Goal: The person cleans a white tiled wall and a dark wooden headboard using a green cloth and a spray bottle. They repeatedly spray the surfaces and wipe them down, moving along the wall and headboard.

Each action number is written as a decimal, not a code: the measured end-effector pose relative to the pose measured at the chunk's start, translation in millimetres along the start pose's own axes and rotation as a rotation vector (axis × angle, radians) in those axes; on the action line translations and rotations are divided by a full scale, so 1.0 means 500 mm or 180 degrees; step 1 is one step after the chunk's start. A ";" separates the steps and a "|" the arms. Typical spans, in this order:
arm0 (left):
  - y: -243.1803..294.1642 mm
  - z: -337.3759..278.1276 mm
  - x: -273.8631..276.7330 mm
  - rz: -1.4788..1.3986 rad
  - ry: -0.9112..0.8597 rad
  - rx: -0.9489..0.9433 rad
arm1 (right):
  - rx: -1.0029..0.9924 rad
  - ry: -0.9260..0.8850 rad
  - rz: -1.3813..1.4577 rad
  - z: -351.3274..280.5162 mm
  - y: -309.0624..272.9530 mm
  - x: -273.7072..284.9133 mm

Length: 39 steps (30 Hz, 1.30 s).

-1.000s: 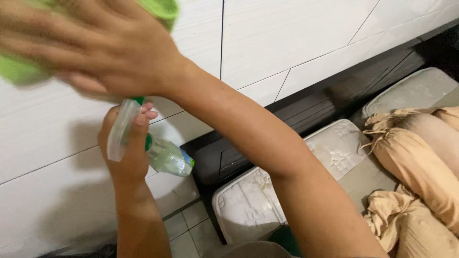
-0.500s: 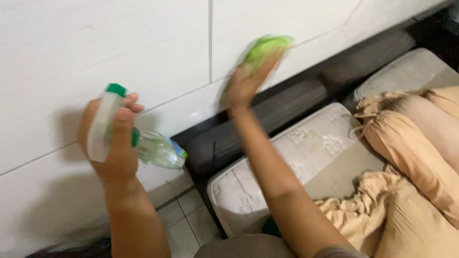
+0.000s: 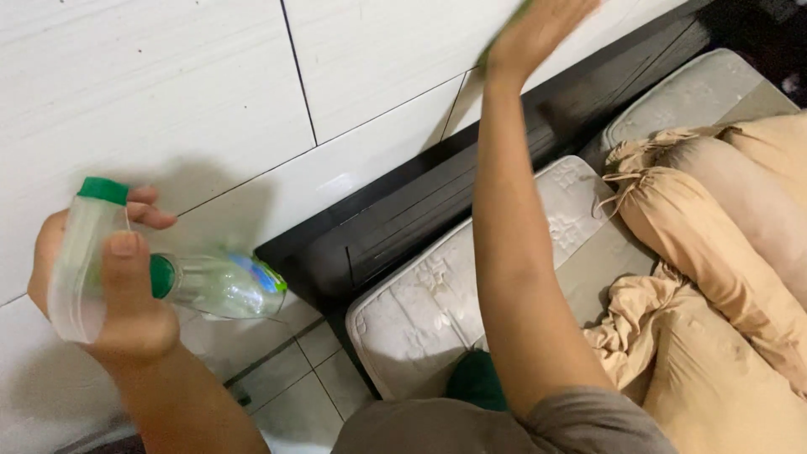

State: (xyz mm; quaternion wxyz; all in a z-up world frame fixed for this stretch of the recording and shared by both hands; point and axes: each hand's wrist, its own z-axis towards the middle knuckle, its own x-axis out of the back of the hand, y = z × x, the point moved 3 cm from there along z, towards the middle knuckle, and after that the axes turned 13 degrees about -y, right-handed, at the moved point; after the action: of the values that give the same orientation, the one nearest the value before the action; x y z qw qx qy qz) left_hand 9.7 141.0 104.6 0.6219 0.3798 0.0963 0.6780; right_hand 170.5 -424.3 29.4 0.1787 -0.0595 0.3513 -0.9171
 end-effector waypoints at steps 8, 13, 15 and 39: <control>-0.043 -0.035 -0.001 -0.0315 -0.0037 -0.0183 | 0.0388 -0.1293 0.0472 -0.477 -0.390 -0.036; -0.041 -0.029 0.000 -0.0073 0.0148 -0.0073 | 0.2190 -0.1896 -0.0564 -0.565 -0.355 -0.070; -0.055 -0.031 0.006 -0.0148 0.0062 -0.0030 | 0.1688 -0.1478 -0.0908 -0.509 -0.282 -0.050; 0.001 0.066 -0.422 -0.1148 -0.1340 0.0723 | 0.2721 -0.0991 -0.0614 -0.481 -0.066 0.060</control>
State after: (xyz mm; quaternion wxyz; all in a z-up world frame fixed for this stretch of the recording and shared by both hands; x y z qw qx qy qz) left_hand 17.2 -63.5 44.6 0.6922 0.5559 0.1064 0.4478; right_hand 76.6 -263.0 -128.7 0.1517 -0.1498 -0.0964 -0.9722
